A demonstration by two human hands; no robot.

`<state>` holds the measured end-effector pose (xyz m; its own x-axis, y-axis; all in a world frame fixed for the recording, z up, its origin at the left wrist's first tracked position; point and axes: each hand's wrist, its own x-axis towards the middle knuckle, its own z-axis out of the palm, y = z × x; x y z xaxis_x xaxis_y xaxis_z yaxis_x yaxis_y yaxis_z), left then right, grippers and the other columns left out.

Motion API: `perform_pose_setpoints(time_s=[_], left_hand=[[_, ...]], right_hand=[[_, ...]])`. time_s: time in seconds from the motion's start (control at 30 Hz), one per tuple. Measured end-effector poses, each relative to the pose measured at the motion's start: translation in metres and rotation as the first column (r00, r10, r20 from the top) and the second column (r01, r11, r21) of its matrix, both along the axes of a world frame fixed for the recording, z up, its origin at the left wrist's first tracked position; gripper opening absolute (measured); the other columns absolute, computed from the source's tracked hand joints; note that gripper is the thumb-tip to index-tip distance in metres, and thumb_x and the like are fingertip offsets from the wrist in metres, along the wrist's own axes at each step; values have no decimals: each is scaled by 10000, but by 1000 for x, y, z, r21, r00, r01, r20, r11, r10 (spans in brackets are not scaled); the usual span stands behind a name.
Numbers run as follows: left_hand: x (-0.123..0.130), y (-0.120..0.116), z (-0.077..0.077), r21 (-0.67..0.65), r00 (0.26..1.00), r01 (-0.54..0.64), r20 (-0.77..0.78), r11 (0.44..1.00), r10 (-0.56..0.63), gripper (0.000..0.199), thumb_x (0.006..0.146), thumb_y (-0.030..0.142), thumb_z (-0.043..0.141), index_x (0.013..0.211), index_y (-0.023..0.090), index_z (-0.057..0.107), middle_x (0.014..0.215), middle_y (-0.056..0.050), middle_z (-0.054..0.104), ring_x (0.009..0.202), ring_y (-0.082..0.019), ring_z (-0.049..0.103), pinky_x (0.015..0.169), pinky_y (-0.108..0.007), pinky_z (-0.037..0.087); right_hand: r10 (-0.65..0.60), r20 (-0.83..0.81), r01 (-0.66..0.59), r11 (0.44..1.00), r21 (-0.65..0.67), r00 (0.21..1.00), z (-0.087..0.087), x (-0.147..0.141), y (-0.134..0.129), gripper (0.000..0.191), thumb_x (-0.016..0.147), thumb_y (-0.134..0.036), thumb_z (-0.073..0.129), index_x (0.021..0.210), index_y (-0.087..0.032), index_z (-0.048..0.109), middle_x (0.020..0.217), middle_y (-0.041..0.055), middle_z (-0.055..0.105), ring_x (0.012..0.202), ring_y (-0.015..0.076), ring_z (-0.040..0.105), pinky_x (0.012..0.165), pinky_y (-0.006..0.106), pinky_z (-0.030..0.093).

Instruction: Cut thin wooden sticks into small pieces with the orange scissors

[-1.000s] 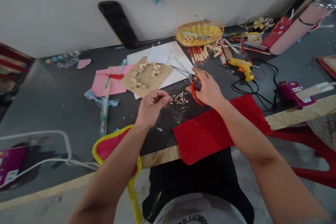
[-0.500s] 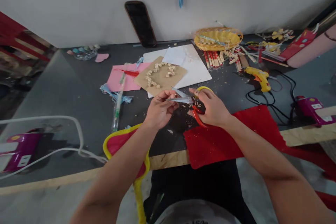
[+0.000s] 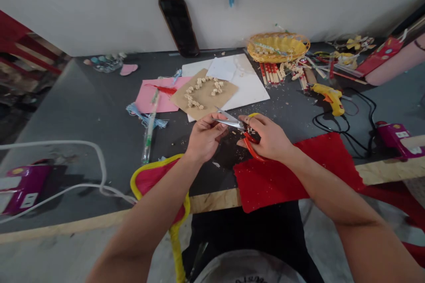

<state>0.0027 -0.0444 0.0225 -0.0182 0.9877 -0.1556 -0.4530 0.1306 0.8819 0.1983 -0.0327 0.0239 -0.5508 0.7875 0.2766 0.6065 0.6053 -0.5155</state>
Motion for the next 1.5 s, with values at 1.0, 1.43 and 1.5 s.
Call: perform_pose_setpoints(time_s=[1.0,1.43,1.5], left_hand=[[4,-4,4,79,995,-32,93,996,25,232,556,242,882,677,153,705,644,-14,692,583,-82,585,555,-175,444],[2,-2,1,36,994,28,107,999,-31,230,560,209,870,689,145,691,626,1,644,578,-85,573,573,-191,463],[2,-2,1,24,995,24,101,999,-27,228,554,202,869,672,145,682,610,6,634,567,-82,569,576,-192,467]], right_hand=[[-41,-47,44,997,64,998,-4,-1,0,550,845,-579,591,1252,-211,574,1155,102,661,1032,225,643,873,322,534],[-30,29,26,992,126,999,-1,1,0,649,808,-647,581,1284,-206,556,1112,120,625,1051,279,603,861,420,553],[-27,31,23,991,129,999,-1,2,1,640,807,-640,590,1277,-205,566,1120,121,630,1053,275,607,865,411,552]])
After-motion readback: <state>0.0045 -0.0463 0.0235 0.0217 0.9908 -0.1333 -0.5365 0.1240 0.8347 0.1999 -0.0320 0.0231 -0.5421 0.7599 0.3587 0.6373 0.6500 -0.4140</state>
